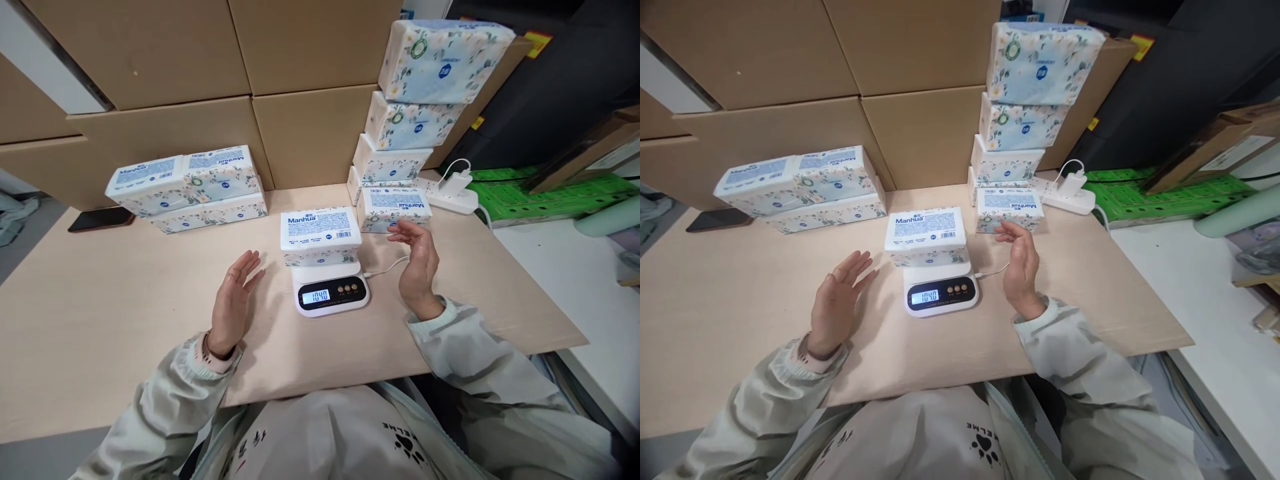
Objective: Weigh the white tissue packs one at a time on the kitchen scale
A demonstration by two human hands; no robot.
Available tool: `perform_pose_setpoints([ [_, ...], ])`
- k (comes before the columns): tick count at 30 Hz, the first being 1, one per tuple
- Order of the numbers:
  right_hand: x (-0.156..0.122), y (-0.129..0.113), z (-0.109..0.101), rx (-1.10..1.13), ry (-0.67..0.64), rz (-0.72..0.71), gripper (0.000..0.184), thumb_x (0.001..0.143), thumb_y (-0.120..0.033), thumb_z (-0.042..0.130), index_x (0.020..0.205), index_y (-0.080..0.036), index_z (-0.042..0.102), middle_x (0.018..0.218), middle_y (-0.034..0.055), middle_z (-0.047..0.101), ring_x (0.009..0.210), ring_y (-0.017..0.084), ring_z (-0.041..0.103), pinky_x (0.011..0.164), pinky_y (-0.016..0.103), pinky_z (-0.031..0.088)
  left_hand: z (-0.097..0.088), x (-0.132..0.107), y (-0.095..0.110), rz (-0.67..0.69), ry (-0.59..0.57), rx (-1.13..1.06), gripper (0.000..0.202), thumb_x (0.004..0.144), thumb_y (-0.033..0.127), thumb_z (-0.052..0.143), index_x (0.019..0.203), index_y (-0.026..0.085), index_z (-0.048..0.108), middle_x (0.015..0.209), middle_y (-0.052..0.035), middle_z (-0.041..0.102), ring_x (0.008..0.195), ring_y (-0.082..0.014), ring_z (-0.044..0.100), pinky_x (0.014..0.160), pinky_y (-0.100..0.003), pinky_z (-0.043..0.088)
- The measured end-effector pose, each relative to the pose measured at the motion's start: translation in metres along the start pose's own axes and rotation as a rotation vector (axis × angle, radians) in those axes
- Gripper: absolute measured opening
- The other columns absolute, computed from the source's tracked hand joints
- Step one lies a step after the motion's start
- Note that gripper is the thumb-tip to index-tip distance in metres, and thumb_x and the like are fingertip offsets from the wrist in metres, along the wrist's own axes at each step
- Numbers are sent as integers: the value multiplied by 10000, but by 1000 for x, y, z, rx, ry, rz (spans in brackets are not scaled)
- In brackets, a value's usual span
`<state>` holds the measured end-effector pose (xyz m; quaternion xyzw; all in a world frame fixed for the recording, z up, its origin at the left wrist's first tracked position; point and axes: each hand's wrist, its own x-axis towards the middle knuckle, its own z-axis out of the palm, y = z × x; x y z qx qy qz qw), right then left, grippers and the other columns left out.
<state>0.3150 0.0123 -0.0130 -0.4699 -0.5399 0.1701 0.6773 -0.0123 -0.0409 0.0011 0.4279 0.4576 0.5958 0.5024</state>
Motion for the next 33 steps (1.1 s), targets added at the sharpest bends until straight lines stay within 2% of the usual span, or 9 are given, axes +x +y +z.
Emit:
perform_pose_setpoints([
  [33,1,-5,-2,-38,9,36,495,1048,-564,339,1161,-241,696,1109,91,739,976,238,712,899,458,569,1,0,0,-6,-28,15,525,967,619,510,1326,276,682,1489,-100,599,1462,-322,474,1203,-554,396],
])
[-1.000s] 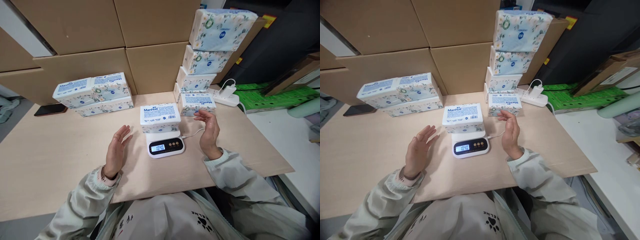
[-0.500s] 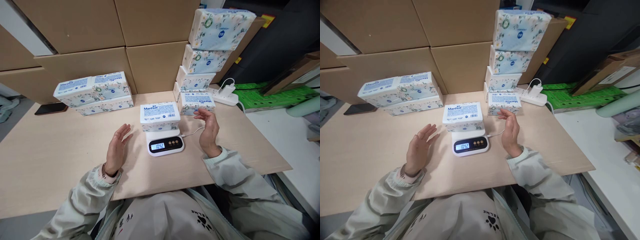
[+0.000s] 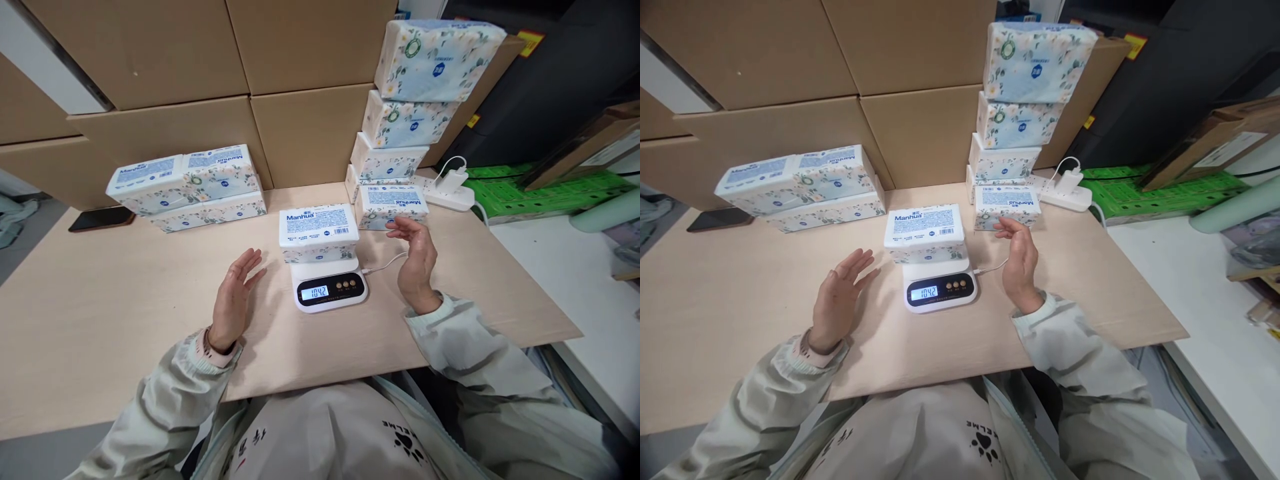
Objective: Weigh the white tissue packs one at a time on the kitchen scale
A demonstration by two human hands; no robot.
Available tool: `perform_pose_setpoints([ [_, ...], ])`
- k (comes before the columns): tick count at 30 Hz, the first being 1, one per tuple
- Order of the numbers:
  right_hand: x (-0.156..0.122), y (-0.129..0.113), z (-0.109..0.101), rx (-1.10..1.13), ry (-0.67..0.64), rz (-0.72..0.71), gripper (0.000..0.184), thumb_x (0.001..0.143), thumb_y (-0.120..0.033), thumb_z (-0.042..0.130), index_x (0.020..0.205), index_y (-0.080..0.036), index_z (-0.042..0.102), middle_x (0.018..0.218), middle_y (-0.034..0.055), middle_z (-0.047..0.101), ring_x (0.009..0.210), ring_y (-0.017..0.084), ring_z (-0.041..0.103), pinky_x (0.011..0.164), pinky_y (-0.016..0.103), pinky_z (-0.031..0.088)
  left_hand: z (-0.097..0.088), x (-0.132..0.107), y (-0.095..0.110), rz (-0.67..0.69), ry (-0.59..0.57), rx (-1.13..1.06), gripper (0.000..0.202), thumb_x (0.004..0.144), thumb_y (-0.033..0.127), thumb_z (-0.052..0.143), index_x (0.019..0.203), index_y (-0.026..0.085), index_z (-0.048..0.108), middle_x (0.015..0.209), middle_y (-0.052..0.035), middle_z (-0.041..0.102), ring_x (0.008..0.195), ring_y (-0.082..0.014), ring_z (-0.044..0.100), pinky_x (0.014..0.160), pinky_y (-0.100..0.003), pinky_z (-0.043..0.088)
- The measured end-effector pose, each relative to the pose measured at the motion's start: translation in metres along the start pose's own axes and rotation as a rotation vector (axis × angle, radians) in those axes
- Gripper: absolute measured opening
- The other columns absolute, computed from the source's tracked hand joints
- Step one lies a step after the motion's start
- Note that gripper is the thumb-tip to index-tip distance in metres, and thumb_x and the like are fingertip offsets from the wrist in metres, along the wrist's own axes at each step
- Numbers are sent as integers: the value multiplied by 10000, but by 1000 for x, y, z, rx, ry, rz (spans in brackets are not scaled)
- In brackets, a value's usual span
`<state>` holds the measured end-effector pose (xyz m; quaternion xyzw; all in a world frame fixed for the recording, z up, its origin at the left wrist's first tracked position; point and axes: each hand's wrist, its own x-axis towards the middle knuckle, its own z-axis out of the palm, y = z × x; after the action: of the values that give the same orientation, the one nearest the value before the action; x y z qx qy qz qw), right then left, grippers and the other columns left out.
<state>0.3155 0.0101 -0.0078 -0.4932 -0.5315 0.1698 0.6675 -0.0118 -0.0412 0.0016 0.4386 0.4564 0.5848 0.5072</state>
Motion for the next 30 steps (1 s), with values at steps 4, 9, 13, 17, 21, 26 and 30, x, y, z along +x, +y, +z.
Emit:
perform_pose_setpoints([
  [4,0,-1,0,1,-4,2,501,1047,-568,336,1166,-239,695,1102,89,739,975,240,709,903,460,567,0,0,-1,3,0,0,531,967,627,504,1326,279,683,1488,-99,601,1470,-323,467,1206,-561,389],
  [9,-1,0,-1,30,5,2,483,1046,-558,367,1151,-232,707,1088,89,741,941,231,702,894,451,559,0,0,0,-6,-17,3,526,977,617,497,1339,281,677,1500,-95,591,1480,-319,454,1213,-557,382],
  [13,-1,1,-1,22,1,-6,485,1044,-565,365,1140,-235,707,1080,86,748,940,234,702,899,459,557,-1,0,-1,7,-32,16,522,988,604,480,1351,281,672,1501,-95,593,1480,-321,458,1210,-558,391],
  [17,-1,1,0,7,-2,-12,480,1048,-558,354,1115,-236,703,1067,78,752,925,231,705,900,460,558,-1,0,-3,11,-52,11,520,996,606,469,1351,290,679,1523,-84,578,1500,-317,440,1216,-553,395],
  [21,-1,-2,-1,-10,-28,-9,484,1051,-558,354,1078,-240,718,1060,70,758,930,230,703,909,453,553,3,5,-3,-24,-88,-19,529,996,634,461,1329,296,697,1571,-66,536,1538,-308,394,1250,-545,359],
  [26,0,-7,-1,-160,-266,8,523,1059,-584,330,1049,-281,757,1108,47,771,1110,258,657,1047,492,467,12,24,4,-63,-166,3,569,980,651,508,1375,274,667,1622,-67,476,1566,-301,349,1297,-533,276],
  [30,6,-12,11,-300,-459,89,601,1040,-651,265,1211,-311,730,1286,53,734,1259,333,571,1123,620,370,31,43,12,-19,-278,79,598,980,606,562,1479,276,583,1675,-46,391,1597,-305,281,1314,-535,223],
])
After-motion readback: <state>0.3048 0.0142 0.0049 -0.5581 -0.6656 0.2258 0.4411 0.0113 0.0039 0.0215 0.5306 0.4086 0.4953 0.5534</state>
